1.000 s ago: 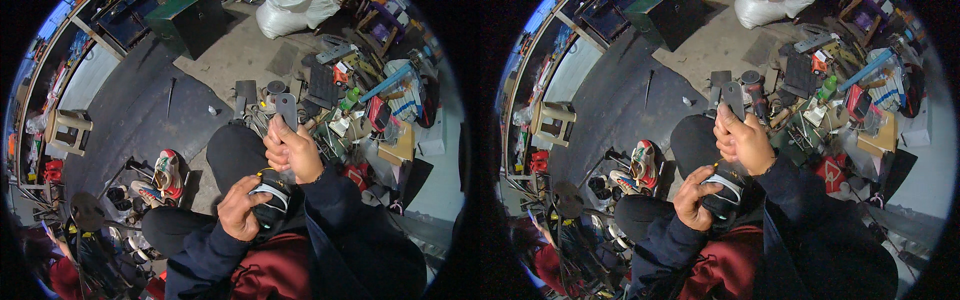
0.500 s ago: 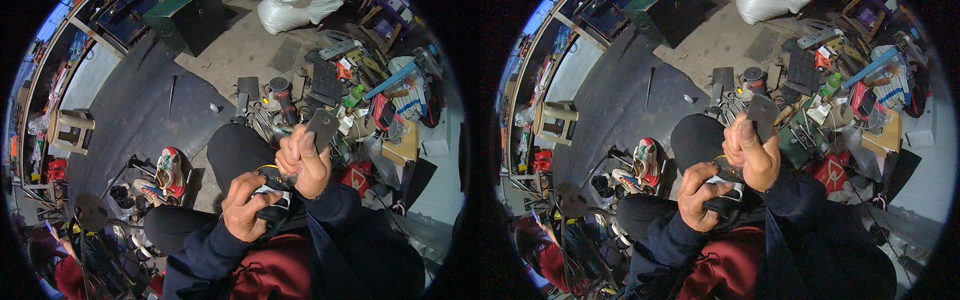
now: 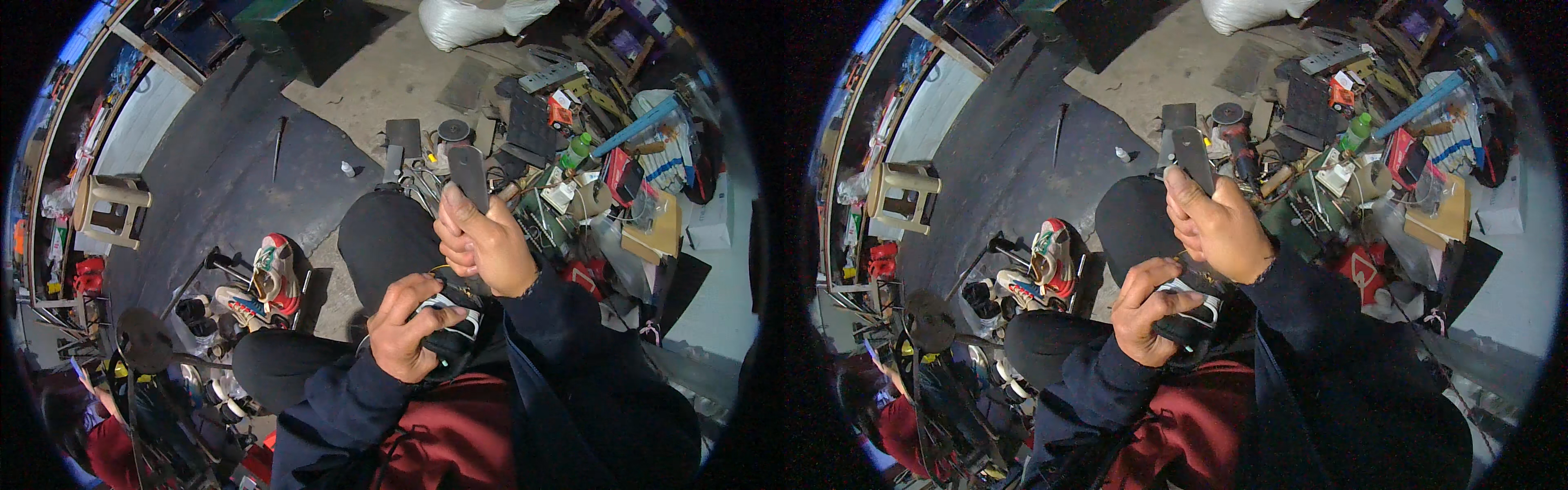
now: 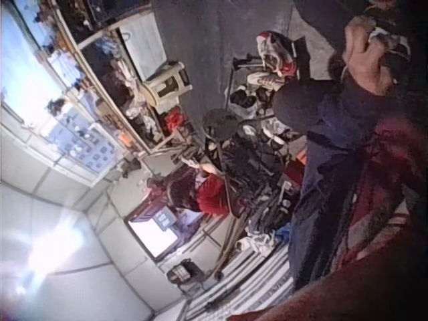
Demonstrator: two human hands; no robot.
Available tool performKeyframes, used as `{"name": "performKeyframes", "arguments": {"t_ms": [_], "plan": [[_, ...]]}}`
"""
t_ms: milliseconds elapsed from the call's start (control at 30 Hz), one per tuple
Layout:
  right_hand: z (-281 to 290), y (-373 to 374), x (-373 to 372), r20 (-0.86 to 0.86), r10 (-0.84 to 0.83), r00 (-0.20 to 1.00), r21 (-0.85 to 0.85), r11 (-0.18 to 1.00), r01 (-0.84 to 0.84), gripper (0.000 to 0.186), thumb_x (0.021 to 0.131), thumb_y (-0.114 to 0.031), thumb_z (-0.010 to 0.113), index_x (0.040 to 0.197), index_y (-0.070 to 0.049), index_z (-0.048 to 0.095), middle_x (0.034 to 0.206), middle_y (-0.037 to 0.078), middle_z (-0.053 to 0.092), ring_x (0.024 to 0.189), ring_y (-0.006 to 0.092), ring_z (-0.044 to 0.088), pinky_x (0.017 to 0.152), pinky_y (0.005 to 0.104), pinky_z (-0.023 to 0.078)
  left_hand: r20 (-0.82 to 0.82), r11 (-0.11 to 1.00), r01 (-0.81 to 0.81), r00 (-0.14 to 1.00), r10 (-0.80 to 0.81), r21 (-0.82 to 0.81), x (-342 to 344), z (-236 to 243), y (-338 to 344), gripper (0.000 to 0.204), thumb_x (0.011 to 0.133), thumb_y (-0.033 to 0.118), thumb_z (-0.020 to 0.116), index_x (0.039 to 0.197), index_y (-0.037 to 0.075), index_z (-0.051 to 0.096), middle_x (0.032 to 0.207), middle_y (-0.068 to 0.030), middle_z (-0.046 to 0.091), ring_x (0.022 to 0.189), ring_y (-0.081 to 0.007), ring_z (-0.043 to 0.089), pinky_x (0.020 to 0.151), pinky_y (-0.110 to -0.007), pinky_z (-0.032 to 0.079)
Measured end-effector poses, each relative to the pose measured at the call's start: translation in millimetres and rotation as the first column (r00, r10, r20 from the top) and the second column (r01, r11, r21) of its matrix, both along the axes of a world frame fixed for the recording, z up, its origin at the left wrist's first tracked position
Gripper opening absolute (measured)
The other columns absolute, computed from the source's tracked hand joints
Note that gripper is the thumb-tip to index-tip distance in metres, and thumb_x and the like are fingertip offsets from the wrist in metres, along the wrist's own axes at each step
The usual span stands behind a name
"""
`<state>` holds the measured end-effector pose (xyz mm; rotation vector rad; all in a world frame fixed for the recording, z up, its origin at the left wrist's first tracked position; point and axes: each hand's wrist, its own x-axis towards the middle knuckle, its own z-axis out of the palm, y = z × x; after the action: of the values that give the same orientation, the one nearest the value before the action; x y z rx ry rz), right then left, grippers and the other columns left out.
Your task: The person holds a black sneaker on their lap and uses a red-handled screwdriver to pry and separate the sole from the upper. They then apply glue from a small white bottle along the separated edge and press the parts together to bond them.
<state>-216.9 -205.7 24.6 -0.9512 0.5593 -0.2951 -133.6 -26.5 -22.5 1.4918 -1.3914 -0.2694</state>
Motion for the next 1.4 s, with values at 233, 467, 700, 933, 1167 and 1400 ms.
{"name": "performKeyframes", "arguments": {"t_ms": [233,467,700,933,1167,1400], "plan": [[2.7,-3.8,2.7,-0.099,0.080,0.992,-0.016,0.997,-0.082,0.053,0.107,-0.054,0.062,0.075,-0.014,0.049,0.061,-0.008,0.040,0.047,0.0041,0.033,0.044,0.0259,0.024,-0.002,1.000,0.001,1.000,-0.001,-0.028,-2.8,2.0,-3.3,0.030,0.069,0.013,0.087,0.098,0.009,0.081,0.114,-0.0146,0.071,0.110,-0.0376,0.070,0.093,-0.045,0.056],[10.3,15.4,-3.4,0.061,-0.073,0.995,-0.209,0.974,0.084,0.052,0.108,-0.053,0.060,0.078,-0.011,0.051,0.065,-0.008,0.041,0.056,0.0035,0.037,0.051,0.0259,0.027,0.000,1.000,-0.008,1.000,0.008,-0.011,0.9,2.4,-1.6,0.031,0.068,0.012,0.086,0.098,0.009,0.081,0.115,-0.0151,0.070,0.111,-0.0384,0.069,0.095,-0.046,0.056],[5.5,-1.6,0.0,-0.086,0.037,0.996,-0.093,0.995,-0.045,0.056,0.108,-0.055,0.060,0.071,-0.015,0.047,0.059,-0.009,0.038,0.046,0.0041,0.032,0.044,0.0257,0.024,-0.006,1.000,0.011,1.000,-0.011,-0.022,-1.9,1.9,-4.4,0.029,0.070,0.012,0.086,0.098,0.009,0.081,0.114,-0.0150,0.071,0.110,-0.0378,0.070,0.094,-0.045,0.056],[3.9,-6.4,3.0,-0.105,0.069,0.992,0.046,0.997,-0.064,0.052,0.111,-0.049,0.056,0.075,-0.015,0.043,0.061,-0.008,0.038,0.047,0.0040,0.032,0.044,0.0247,0.024,-0.006,1.000,0.018,1.000,-0.018,-0.025,-1.4,2.6,-4.2,0.028,0.071,0.011,0.086,0.098,0.010,0.081,0.114,-0.0150,0.071,0.110,-0.0374,0.069,0.093,-0.045,0.056],[4.4,15.9,-3.6,0.030,-0.098,0.995,-0.387,0.917,0.102,0.050,0.111,-0.048,0.058,0.077,-0.013,0.047,0.064,-0.006,0.039,0.052,0.0044,0.034,0.048,0.0261,0.025,0.006,1.000,0.010,1.000,-0.010,-0.025,-1.5,0.6,-3.9,0.031,0.070,0.012,0.087,0.101,0.010,0.082,0.115,-0.0152,0.070,0.110,-0.0379,0.069,0.094,-0.045,0.056],[-2.8,-7.2,-5.7,-0.075,-0.125,0.989,0.254,0.957,0.140,0.048,0.113,-0.052,0.051,0.081,-0.017,0.042,0.064,-0.008,0.028,0.049,0.0039,0.025,0.045,0.0231,0.023,-0.026,0.998,0.006,1.000,-0.007,-0.059,-2.4,1.2,-1.5,0.029,0.070,0.009,0.087,0.099,0.010,0.081,0.115,-0.0152,0.071,0.110,-0.0376,0.070,0.093,-0.044,0.056]]}}
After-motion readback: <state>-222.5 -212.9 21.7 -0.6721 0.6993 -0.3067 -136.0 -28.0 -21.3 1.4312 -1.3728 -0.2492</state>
